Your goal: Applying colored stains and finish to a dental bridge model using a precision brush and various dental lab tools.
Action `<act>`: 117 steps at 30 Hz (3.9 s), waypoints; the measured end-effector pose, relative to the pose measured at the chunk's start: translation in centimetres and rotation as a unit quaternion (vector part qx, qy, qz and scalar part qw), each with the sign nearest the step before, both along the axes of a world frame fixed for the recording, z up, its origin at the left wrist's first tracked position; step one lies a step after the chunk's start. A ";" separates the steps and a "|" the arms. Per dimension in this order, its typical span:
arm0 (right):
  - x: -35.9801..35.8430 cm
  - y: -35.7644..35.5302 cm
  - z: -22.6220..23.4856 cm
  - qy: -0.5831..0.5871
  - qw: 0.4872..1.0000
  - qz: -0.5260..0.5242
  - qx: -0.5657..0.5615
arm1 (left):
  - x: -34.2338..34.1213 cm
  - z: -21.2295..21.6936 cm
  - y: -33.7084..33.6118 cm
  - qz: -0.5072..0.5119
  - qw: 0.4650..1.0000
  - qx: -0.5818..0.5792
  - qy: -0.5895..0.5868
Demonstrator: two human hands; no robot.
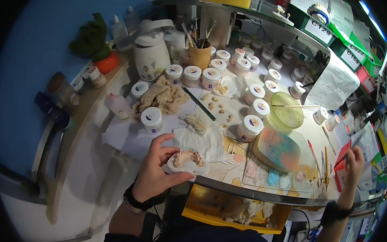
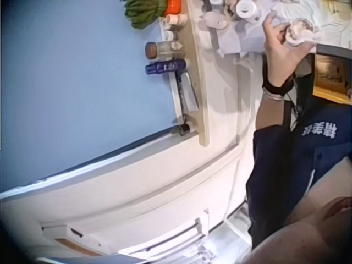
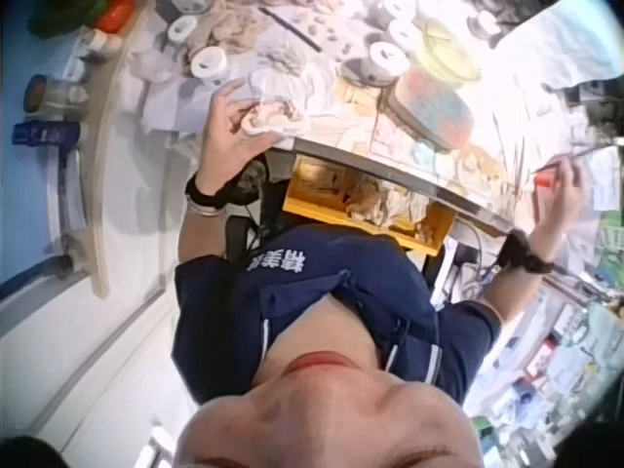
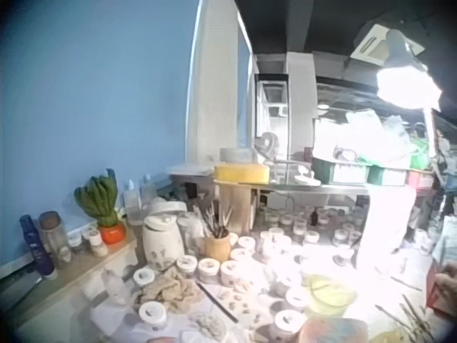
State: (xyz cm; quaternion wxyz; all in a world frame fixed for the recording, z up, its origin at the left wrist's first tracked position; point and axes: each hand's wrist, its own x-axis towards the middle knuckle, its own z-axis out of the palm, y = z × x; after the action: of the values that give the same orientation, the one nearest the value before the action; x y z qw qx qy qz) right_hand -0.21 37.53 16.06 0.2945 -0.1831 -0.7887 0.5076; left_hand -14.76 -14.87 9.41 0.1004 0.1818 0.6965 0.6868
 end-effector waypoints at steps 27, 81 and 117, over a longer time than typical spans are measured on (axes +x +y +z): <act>-10.2 -30.4 -5.0 0.170 0.899 0.345 0.212 | -1.2 1.2 3.1 0.046 0.984 -0.144 0.092; -11.3 -29.8 -5.6 0.145 0.918 0.361 0.081 | -7.1 4.7 1.9 -0.185 0.934 -0.237 -0.193; -11.3 -30.3 -7.4 0.163 0.915 0.355 0.102 | -9.1 5.6 2.9 -0.239 0.896 -0.274 -0.254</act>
State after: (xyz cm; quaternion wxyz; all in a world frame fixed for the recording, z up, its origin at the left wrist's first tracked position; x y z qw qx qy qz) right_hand -11.52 7.20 8.65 0.2370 0.2250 -0.7901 0.5185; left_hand -23.86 -11.95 14.98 0.4813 0.1276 0.7435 0.4464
